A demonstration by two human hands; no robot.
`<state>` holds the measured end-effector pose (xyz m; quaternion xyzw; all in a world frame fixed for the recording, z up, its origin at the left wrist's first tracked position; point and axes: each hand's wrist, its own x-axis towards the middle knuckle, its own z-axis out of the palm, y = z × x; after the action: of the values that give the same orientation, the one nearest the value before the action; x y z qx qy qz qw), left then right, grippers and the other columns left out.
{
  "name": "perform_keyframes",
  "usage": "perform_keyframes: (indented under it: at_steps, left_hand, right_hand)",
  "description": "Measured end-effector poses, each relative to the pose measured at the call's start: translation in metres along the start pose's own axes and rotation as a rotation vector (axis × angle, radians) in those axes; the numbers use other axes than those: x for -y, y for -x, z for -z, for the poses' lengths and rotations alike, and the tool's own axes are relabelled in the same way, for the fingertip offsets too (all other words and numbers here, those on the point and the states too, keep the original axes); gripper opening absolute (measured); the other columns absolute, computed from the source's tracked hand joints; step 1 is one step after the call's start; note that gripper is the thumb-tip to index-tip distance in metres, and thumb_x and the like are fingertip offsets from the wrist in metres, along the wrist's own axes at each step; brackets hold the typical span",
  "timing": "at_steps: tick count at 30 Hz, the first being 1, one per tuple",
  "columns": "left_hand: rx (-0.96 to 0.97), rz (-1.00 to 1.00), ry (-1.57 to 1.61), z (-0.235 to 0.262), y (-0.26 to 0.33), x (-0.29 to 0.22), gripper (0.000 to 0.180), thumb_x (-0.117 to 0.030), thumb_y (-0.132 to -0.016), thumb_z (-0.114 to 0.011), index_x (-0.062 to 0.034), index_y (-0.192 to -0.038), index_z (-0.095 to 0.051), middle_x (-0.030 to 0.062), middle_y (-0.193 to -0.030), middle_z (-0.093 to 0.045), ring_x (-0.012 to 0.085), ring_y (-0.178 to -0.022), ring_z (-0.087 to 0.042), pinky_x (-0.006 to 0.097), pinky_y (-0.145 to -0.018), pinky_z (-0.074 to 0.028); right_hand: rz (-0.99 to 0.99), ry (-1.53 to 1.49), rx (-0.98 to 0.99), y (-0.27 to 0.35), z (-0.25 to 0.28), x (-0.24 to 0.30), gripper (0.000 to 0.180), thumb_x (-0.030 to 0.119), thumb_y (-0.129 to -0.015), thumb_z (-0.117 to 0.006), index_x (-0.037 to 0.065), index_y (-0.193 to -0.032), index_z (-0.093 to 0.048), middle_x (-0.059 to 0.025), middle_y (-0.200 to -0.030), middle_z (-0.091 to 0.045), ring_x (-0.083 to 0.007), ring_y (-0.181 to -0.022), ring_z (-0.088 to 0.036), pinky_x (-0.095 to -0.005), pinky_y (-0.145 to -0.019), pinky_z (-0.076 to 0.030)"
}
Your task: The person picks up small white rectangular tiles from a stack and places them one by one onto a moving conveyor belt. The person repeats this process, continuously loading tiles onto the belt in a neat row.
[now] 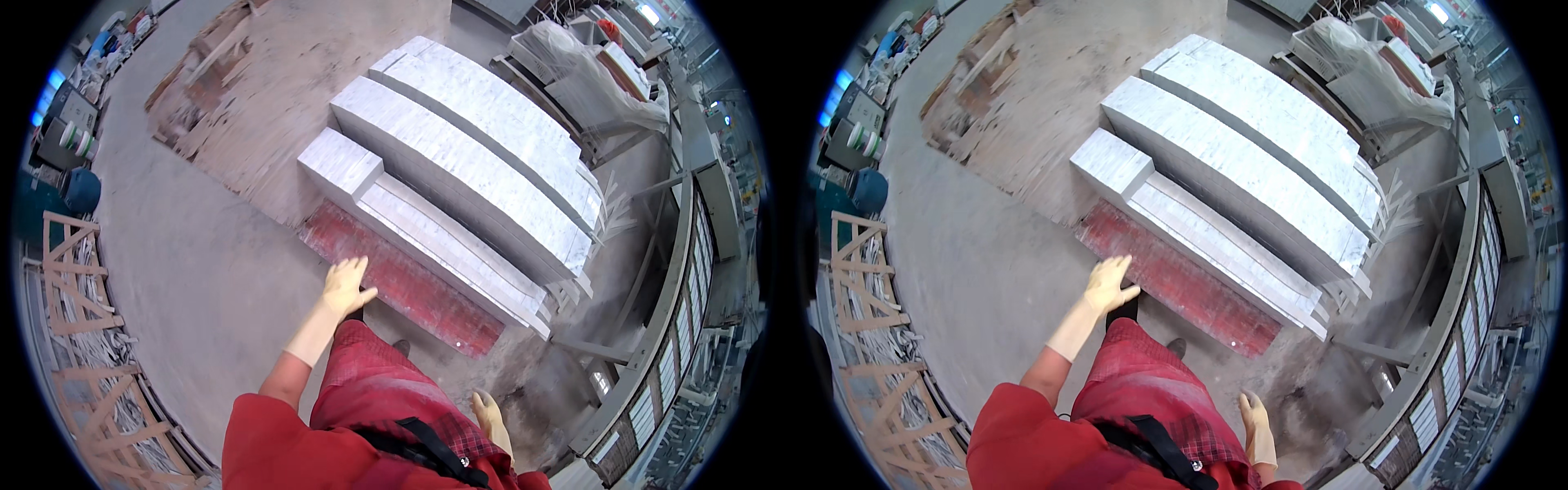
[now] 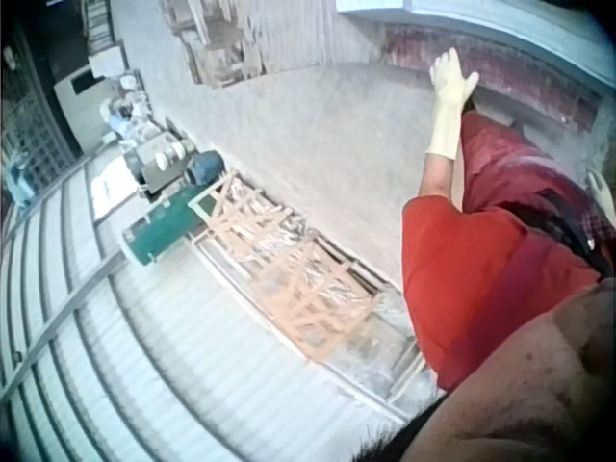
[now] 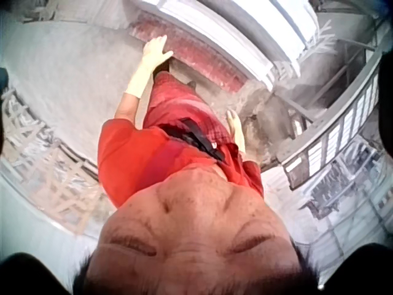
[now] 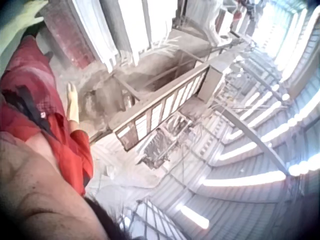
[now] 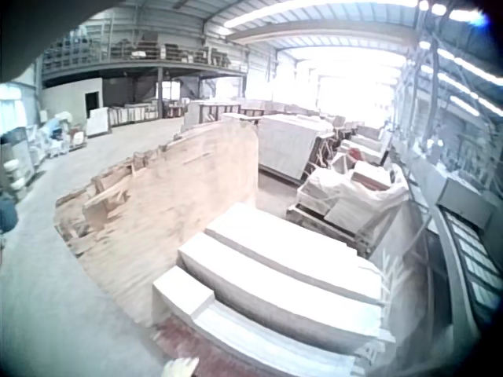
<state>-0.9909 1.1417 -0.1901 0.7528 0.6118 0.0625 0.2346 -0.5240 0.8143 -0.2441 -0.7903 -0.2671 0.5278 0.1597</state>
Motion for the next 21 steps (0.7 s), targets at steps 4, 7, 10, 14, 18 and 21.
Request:
perform_keyframes:
  at_steps: [4, 7, 10, 14, 18, 21]
  left_hand:
    - [-0.185, 0.073, -0.095, 0.019, -0.144, 0.05, 0.091, -0.045, -0.087, -0.083, -0.0023, -0.157, -0.045, 0.0181, -0.149, -0.057, 0.035, -0.142, -0.05, 0.052, -0.122, -0.037]
    - [-0.144, 0.085, -0.122, 0.04, -0.248, 0.063, 0.091, -0.044, -0.084, -0.087, -0.0034, -0.154, -0.047, 0.0168, -0.144, -0.059, 0.033, -0.139, -0.052, 0.052, -0.122, -0.036]
    - [-0.109, 0.048, -0.216, 0.048, -0.328, 0.083, 0.094, -0.046, -0.082, -0.088, -0.0039, -0.155, -0.046, 0.017, -0.143, -0.059, 0.0345, -0.139, -0.051, 0.054, -0.123, -0.032]
    - [-0.084, -0.017, -0.386, 0.049, -0.401, 0.092, 0.097, -0.048, -0.081, -0.089, -0.0031, -0.156, -0.047, 0.02, -0.145, -0.06, 0.0377, -0.142, -0.049, 0.058, -0.125, -0.027]
    - [0.006, -0.02, -0.44, 0.05, -0.424, 0.091, 0.078, -0.044, -0.083, -0.086, -0.0014, -0.144, -0.063, 0.0233, -0.142, -0.065, 0.0399, -0.142, -0.05, 0.06, -0.127, -0.025]
    - [0.002, -0.061, -0.462, 0.047, -0.429, 0.088, 0.049, -0.032, -0.087, -0.08, -0.0031, -0.127, -0.075, 0.0221, -0.133, -0.071, 0.0399, -0.136, -0.056, 0.06, -0.127, -0.028]
  right_hand:
    - [-0.204, -0.086, -0.097, 0.03, -0.02, 0.037, 0.057, 0.038, -0.108, -0.061, 0.001, -0.151, -0.058, -0.0139, -0.12, -0.075, -0.0202, -0.098, -0.068, -0.0343, -0.085, -0.055]
    - [-0.402, -0.094, -0.068, 0.062, -0.052, 0.077, 0.057, 0.038, -0.108, -0.063, 0.002, -0.151, -0.058, -0.015, -0.12, -0.075, -0.0203, -0.095, -0.069, -0.0348, -0.083, -0.055]
    - [-0.455, -0.122, -0.027, 0.079, -0.088, 0.152, 0.054, 0.036, -0.11, -0.06, 0.003, -0.153, -0.057, -0.0165, -0.124, -0.074, -0.0219, -0.103, -0.069, -0.0365, -0.092, -0.055]
    - [-0.433, -0.194, -0.011, 0.059, -0.123, 0.208, 0.052, 0.031, -0.112, -0.057, 0.006, -0.157, -0.054, -0.0163, -0.128, -0.073, -0.0227, -0.115, -0.067, -0.0363, -0.103, -0.052]
    - [-0.324, -0.144, 0.0, 0.023, -0.137, 0.264, 0.052, 0.027, -0.111, -0.057, 0.007, -0.158, -0.053, -0.0155, -0.132, -0.073, -0.0213, -0.119, -0.067, -0.0339, -0.106, -0.05]
    - [-0.287, -0.126, -0.029, 0.005, -0.14, 0.294, 0.051, 0.025, -0.111, -0.057, 0.006, -0.158, -0.054, -0.0159, -0.134, -0.073, -0.0209, -0.122, -0.067, -0.0333, -0.108, -0.049]
